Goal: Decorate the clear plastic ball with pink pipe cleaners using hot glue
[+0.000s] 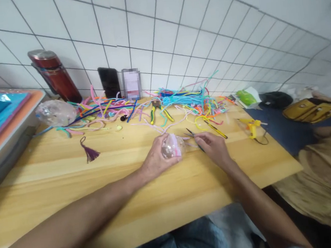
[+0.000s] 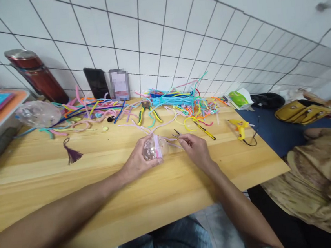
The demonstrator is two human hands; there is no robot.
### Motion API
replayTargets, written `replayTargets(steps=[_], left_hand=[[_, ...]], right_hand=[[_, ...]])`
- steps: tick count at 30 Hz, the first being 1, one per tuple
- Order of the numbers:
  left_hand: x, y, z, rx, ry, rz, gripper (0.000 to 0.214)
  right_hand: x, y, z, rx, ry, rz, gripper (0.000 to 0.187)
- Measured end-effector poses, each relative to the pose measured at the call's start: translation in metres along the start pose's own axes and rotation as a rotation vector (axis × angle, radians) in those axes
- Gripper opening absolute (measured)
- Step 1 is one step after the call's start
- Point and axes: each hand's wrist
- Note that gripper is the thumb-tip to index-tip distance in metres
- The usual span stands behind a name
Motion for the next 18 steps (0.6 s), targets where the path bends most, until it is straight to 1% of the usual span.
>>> replayTargets(steps=[3,6,8,10,12,14,16,18], left_hand=[[-0.001,0.0,0.0,0.017,0.002,-0.002,0.092],[-0.003,-0.002,0.001,0.022,0.003,0.008,0.093],[-0.005,-0.003,0.001,0.041,-0.006,0.02,0.093],[-0.007,-0.005,0.002,0.067,-0.018,0.019,0.093],[-0.009,-0.007,0.003,0.1,0.014,0.039,0.092],[-0.012,-0.01,0.004,0.138,0.061,0.043,0.086],[-0.015,-0.012,0.003,0.157,0.091,0.037,0.083],[-0.018,-0.014,0.0,0.166,0.109,0.052,0.082]], right_hand=[[-0.002,0.002,-0.014,-0.05,0.016,0.026,0.025],[0.0,-0.007,-0.033,-0.108,0.05,0.017,0.025],[0.003,-0.022,-0.049,-0.154,0.09,-0.014,0.025],[0.007,-0.042,-0.068,-0.201,0.147,-0.058,0.023],[0.012,-0.062,-0.088,-0.236,0.21,-0.099,0.021],[0.017,-0.078,-0.105,-0.25,0.257,-0.12,0.02],[0.02,-0.086,-0.117,-0.239,0.28,-0.109,0.021],[0.024,-0.087,-0.12,-0.209,0.281,-0.073,0.021]])
Point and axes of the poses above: each hand's wrist, its own x-axis towards the middle knuckle, its own y-axis out of the palm, z = x × y
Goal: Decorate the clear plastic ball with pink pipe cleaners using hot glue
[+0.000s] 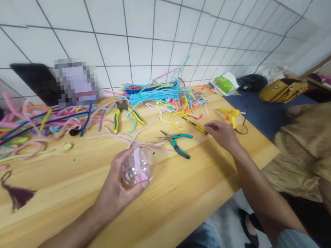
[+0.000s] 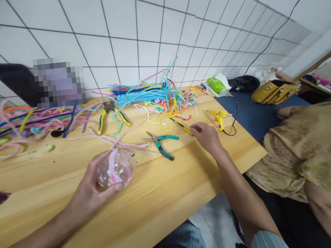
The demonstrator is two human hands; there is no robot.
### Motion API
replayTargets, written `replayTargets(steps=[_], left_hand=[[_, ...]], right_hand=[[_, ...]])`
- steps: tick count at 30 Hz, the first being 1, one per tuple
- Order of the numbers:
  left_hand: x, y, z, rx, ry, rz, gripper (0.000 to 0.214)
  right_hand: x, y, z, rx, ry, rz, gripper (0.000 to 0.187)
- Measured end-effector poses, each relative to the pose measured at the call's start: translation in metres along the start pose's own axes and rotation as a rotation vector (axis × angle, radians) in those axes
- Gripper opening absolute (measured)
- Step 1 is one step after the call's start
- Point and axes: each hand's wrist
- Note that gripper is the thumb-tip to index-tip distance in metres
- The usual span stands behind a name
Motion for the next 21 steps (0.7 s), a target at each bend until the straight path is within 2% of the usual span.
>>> replayTargets(steps=[3,7,12,17,21], left_hand=[[-0.005,-0.001,-0.005,-0.012,0.044,0.057,0.085],[-0.009,0.002,-0.006,-0.044,0.117,0.13,0.092],[-0.008,0.005,-0.008,-0.052,0.118,0.213,0.101],[-0.006,0.006,-0.01,-0.029,0.154,0.219,0.107],[-0.005,0.008,-0.01,-0.019,0.186,0.221,0.111]], right_hand=[[0.0,0.007,0.017,0.047,-0.046,0.085,0.018],[-0.009,0.022,0.062,0.042,-0.258,0.281,0.015],[-0.024,0.041,0.117,-0.202,-0.459,0.491,0.011],[-0.034,0.059,0.15,-0.466,-0.519,0.616,0.023],[-0.036,0.062,0.161,-0.503,-0.507,0.689,0.025]])
Point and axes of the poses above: each hand's wrist, its own x-axis towards the middle knuckle, its own y-axis out of the palm, z = x × y
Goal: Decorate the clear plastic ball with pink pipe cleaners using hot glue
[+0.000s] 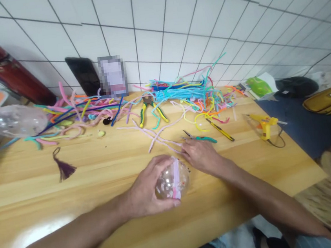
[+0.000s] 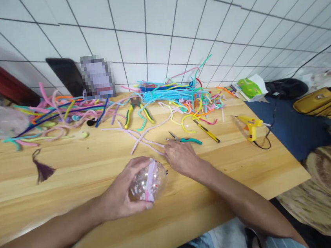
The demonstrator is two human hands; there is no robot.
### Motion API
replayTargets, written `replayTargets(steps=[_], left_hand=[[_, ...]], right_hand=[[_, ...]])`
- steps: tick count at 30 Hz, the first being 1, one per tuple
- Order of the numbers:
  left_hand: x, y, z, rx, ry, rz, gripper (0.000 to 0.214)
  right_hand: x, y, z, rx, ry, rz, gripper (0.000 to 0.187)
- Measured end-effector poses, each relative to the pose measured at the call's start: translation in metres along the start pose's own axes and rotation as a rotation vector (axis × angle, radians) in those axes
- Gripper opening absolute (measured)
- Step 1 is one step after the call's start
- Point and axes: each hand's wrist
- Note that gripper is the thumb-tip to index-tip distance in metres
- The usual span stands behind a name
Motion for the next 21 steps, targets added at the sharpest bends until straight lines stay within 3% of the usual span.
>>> replayTargets(steps=[5,8,14,17,21], left_hand=[[0.001,0.004,-0.002,0.027,0.104,-0.002,0.113],[0.0,0.005,-0.006,0.064,0.2,-0.03,0.118],[0.0,0.008,-0.01,0.092,0.422,-0.137,0.121],[0.001,0.011,-0.008,0.09,0.466,-0.167,0.115],[0.001,0.012,-0.006,0.093,0.441,-0.147,0.115]], right_hand=[[0.02,-0.014,-0.004,0.297,0.038,-0.103,0.018],[0.052,-0.02,0.002,0.516,0.027,-0.019,0.02],[0.11,-0.017,0.038,0.49,0.107,0.017,0.033],[0.121,-0.014,0.053,0.451,0.166,-0.002,0.036],[0.121,-0.014,0.062,0.486,0.194,-0.037,0.025]])
Point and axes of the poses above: each hand's wrist, its own x-axis towards the middle knuckle, its own y-axis out of the palm, z = x × y
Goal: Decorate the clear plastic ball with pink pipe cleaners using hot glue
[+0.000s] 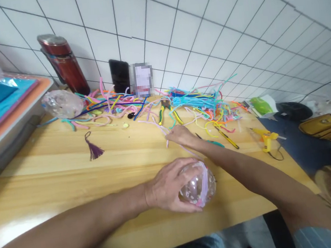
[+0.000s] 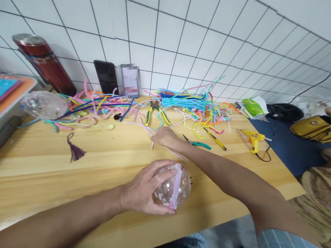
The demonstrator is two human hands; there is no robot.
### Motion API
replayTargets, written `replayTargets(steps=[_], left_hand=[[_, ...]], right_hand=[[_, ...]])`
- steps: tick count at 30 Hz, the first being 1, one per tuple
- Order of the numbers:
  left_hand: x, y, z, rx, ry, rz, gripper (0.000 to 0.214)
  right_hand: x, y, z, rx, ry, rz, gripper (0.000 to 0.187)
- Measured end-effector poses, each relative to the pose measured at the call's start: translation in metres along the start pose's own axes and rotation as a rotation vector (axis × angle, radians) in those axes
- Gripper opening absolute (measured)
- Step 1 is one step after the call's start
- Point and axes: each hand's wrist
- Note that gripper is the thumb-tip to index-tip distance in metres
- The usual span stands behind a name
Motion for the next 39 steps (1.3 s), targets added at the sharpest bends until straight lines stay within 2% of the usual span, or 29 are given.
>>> replayTargets(steps=[5,8,12,14,17,22,26,32,39], left_hand=[[-0.001,-0.002,0.0,-0.032,-0.067,0.033,0.11],[0.0,-0.003,0.005,-0.055,-0.198,0.028,0.104],[0.002,-0.003,0.012,-0.126,-0.439,-0.034,0.096],[0.004,-0.005,0.013,-0.144,-0.491,-0.059,0.092],[0.005,-0.009,0.012,-0.144,-0.5,-0.054,0.087],[0.008,-0.015,0.009,-0.111,-0.476,-0.003,0.086],[0.009,-0.015,0.009,-0.105,-0.477,0.006,0.09],[0.007,-0.015,0.013,-0.154,-0.527,-0.013,0.093],[0.009,-0.015,0.01,-0.149,-0.517,-0.008,0.084]], right_hand=[[-0.027,-0.021,-0.003,0.273,-0.052,-0.006,0.021],[-0.059,-0.045,-0.018,0.476,-0.081,-0.042,0.02],[-0.105,-0.065,-0.051,1.041,-0.173,-0.013,0.042],[-0.122,-0.063,-0.066,1.165,-0.174,-0.005,0.045],[-0.135,-0.049,-0.078,1.181,-0.172,-0.002,0.04],[-0.132,-0.029,-0.079,1.13,-0.233,-0.07,0.039],[-0.132,-0.024,-0.074,1.047,-0.3,-0.103,0.03],[-0.134,-0.014,-0.067,0.994,-0.383,-0.018,0.021],[-0.135,-0.005,-0.066,0.987,-0.384,-0.101,0.017]])
Point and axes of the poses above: each hand's wrist, its own x-axis towards the middle knuckle, its own y-axis out of the palm, z = x × y
